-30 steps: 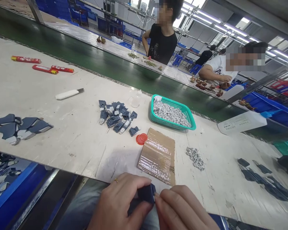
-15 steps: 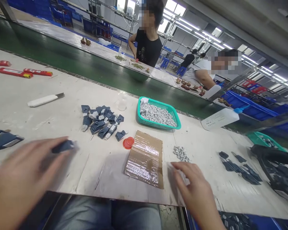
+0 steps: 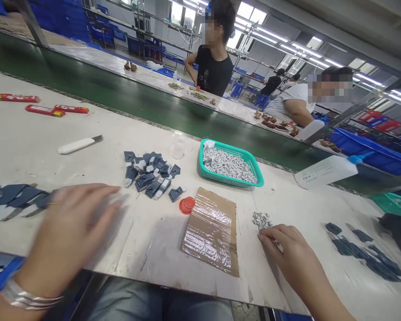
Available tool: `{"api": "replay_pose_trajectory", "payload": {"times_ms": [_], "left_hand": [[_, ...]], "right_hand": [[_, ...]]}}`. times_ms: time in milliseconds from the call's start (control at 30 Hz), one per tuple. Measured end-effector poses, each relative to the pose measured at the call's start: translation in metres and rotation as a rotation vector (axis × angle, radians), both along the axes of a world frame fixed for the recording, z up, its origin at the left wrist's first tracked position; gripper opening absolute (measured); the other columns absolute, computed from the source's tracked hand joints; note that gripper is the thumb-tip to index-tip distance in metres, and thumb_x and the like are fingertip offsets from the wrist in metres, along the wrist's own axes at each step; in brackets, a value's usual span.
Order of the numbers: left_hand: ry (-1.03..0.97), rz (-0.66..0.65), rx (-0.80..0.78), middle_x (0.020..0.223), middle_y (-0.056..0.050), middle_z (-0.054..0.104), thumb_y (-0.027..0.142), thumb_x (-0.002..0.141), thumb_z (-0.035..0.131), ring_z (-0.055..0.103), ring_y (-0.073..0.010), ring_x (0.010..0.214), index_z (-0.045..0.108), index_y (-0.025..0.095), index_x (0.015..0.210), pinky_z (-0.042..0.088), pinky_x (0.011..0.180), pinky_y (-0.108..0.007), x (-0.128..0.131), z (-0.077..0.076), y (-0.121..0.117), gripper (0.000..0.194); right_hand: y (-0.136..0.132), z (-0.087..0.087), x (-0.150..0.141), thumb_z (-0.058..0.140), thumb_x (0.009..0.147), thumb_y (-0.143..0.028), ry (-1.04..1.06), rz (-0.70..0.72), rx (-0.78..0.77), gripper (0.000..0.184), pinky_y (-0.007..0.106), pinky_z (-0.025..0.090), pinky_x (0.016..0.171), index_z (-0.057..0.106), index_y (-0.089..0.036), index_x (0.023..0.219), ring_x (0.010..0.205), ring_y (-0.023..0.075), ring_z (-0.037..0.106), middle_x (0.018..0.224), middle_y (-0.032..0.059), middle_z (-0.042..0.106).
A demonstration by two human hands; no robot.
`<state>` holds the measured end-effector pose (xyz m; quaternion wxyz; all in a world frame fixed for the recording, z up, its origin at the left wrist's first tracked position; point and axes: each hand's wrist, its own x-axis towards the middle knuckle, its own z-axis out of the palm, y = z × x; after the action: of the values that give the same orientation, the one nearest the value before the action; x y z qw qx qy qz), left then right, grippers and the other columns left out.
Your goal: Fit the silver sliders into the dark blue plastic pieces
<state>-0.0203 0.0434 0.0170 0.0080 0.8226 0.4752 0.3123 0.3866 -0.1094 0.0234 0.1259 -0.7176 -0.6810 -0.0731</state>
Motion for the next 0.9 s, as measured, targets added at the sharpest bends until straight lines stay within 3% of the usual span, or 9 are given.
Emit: {"api": "replay_pose_trajectory", "payload": {"times_ms": [67,167,400,467,567,667,800,900], "left_hand": [[0.026,-0.137,0.018,0.098,-0.009,0.06,0.026,0.089,0.047,0.05,-0.0269,0.094,0.061,0.015,0.102,0.041,0.086,-0.044,0.032,0.012,-0.005,0.022],[0.074,-0.226,-0.009,0.101,-0.005,0.063,0.019,0.091,0.045,0.051,-0.0226,0.091,0.062,0.018,0.101,0.043,0.083,-0.037,0.068,0.016,-0.005,0.02],[0.232,-0.307,-0.051,0.085,-0.008,0.064,0.012,0.086,0.049,0.048,-0.0263,0.08,0.063,0.016,0.085,0.043,0.072,-0.042,0.107,0.016,0.01,0.015],[0.231,-0.31,-0.056,0.081,-0.009,0.062,0.012,0.085,0.05,0.049,-0.0277,0.081,0.063,0.016,0.083,0.043,0.072,-0.044,0.109,0.017,0.01,0.014],[0.166,-0.29,-0.052,0.092,-0.01,0.058,0.012,0.085,0.047,0.051,-0.0276,0.089,0.06,0.014,0.094,0.045,0.078,-0.043,0.102,0.019,0.002,0.016],[0.002,-0.226,-0.108,0.104,-0.008,0.051,0.02,0.087,0.043,0.057,-0.0201,0.085,0.055,0.016,0.103,0.048,0.071,-0.031,0.084,0.022,-0.012,0.02],[-0.191,-0.171,-0.263,0.108,0.0,0.049,0.035,0.087,0.045,0.058,-0.0112,0.072,0.055,0.028,0.103,0.048,0.064,-0.022,0.062,0.024,-0.034,0.02],[-0.278,-0.146,-0.373,0.098,0.001,0.054,0.042,0.085,0.05,0.057,-0.0103,0.067,0.052,0.03,0.107,0.05,0.061,-0.019,0.054,0.02,-0.048,0.026]], "right_hand": [[0.0,0.001,-0.008,0.043,0.089,-0.042,0.039,0.02,-0.014,0.03,0.033,0.048,0.064,0.063,-0.024,0.075,0.074,0.0206,0.056,0.075,0.0032,0.061],[-0.003,0.004,-0.022,0.043,0.09,-0.041,0.113,0.047,-0.057,0.029,0.031,0.05,0.064,0.062,-0.025,0.075,0.075,0.0189,0.058,0.076,0.0023,0.062],[-0.007,0.004,-0.033,0.046,0.091,-0.035,0.055,0.1,0.044,0.024,0.029,0.051,0.062,0.063,-0.025,0.078,0.072,0.0176,0.06,0.075,0.0012,0.063],[-0.01,0.004,-0.034,0.048,0.09,-0.034,0.02,0.101,0.074,0.022,0.03,0.051,0.063,0.064,-0.023,0.08,0.072,0.0178,0.06,0.075,0.0018,0.064],[-0.015,0.004,-0.039,0.048,0.091,-0.032,0.003,0.079,0.112,0.019,0.031,0.05,0.065,0.062,-0.02,0.085,0.074,0.0184,0.059,0.078,0.0034,0.064],[-0.018,0.003,-0.046,0.048,0.091,-0.027,0.009,0.094,0.127,0.016,0.033,0.047,0.068,0.061,-0.017,0.087,0.077,0.0189,0.056,0.08,0.005,0.062],[-0.016,0.003,-0.053,0.046,0.091,-0.016,-0.106,0.168,0.104,0.018,0.033,0.044,0.066,0.062,-0.013,0.085,0.072,0.0186,0.051,0.077,0.007,0.059],[-0.012,0.004,-0.053,0.042,0.091,-0.012,-0.164,0.198,0.077,0.023,0.033,0.043,0.065,0.063,-0.012,0.082,0.069,0.0182,0.048,0.072,0.0068,0.057]]}}
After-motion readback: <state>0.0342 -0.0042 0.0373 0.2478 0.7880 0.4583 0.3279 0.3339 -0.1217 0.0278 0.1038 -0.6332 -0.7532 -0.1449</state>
